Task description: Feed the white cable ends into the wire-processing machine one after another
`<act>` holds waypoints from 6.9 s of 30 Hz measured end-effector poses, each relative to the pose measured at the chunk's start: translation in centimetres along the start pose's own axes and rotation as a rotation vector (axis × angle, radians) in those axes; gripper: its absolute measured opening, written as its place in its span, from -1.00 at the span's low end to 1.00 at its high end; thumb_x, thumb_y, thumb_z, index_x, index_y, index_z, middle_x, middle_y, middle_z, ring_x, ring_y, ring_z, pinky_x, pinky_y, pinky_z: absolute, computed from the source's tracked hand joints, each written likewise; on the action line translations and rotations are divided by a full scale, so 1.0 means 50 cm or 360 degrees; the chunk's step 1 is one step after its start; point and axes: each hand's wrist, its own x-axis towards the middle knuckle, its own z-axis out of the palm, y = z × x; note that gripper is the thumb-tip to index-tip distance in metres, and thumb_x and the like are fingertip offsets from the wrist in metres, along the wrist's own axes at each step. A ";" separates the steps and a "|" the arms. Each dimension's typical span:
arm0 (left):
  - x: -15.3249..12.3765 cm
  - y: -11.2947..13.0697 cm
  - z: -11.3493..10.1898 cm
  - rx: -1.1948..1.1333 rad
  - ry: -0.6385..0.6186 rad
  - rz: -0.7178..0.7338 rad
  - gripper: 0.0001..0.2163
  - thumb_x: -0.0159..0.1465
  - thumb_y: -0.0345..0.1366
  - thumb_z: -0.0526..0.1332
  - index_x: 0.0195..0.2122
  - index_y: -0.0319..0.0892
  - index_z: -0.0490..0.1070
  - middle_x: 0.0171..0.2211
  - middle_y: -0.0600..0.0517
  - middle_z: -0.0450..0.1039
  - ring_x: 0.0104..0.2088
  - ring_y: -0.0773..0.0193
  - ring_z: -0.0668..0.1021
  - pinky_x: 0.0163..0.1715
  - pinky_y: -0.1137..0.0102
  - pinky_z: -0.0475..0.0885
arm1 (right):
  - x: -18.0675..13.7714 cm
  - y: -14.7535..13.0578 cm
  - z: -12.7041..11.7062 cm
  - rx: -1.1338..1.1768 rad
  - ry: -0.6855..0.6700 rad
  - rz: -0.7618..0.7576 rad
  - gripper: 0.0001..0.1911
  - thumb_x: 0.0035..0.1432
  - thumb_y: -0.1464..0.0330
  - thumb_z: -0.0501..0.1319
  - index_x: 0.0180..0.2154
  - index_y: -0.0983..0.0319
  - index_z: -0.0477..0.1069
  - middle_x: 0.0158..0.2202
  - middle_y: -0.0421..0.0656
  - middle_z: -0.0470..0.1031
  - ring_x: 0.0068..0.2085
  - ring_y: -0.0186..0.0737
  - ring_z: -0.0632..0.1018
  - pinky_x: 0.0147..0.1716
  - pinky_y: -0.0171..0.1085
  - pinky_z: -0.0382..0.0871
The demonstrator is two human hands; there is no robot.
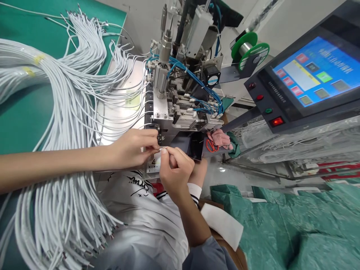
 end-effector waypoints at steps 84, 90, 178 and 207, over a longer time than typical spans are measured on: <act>0.037 -0.064 -0.009 0.0972 -0.0775 -0.0007 -0.71 0.31 -0.44 0.08 0.03 -0.26 0.43 -0.12 -0.16 0.41 -0.37 0.26 0.54 -0.50 0.41 0.34 | 0.049 0.182 0.083 0.0929 -0.0552 0.0578 -0.66 0.33 0.16 0.09 -0.45 0.20 0.22 -0.57 -0.31 0.12 -0.53 -0.37 0.13 -0.54 -0.32 0.01; 0.035 -0.065 -0.010 0.0925 -0.0723 -0.0003 -0.69 0.33 -0.43 0.05 0.05 -0.25 0.42 -0.13 -0.16 0.40 -0.37 0.29 0.53 -0.46 0.43 0.34 | 0.054 0.170 0.081 0.0851 -0.0537 0.0671 -0.65 0.33 0.17 0.06 -0.47 0.20 0.20 -0.55 -0.30 0.12 -0.51 -0.36 0.15 -0.51 -0.32 0.04; 0.013 -0.012 -0.016 -0.0212 -0.0287 0.0050 -0.80 0.33 -0.37 0.13 -0.25 -0.27 0.56 -0.39 0.00 0.53 -0.44 0.39 0.49 -0.41 0.51 0.30 | 0.048 0.043 -0.041 0.0328 -0.0406 0.0049 -0.88 0.12 0.47 0.27 -0.45 0.24 0.53 -0.51 -0.23 0.39 -0.50 -0.39 0.35 -0.56 -0.34 0.13; 0.023 -0.012 -0.021 0.0119 -0.0389 0.0010 -0.75 0.31 -0.43 0.09 -0.46 -0.29 0.48 -0.51 0.02 0.41 -0.53 0.41 0.39 -0.50 0.50 0.22 | 0.044 0.048 0.029 0.0277 -0.0055 0.0200 -0.74 0.17 0.38 0.17 -0.56 0.25 0.36 -0.58 -0.28 0.19 -0.54 -0.39 0.24 -0.54 -0.33 0.09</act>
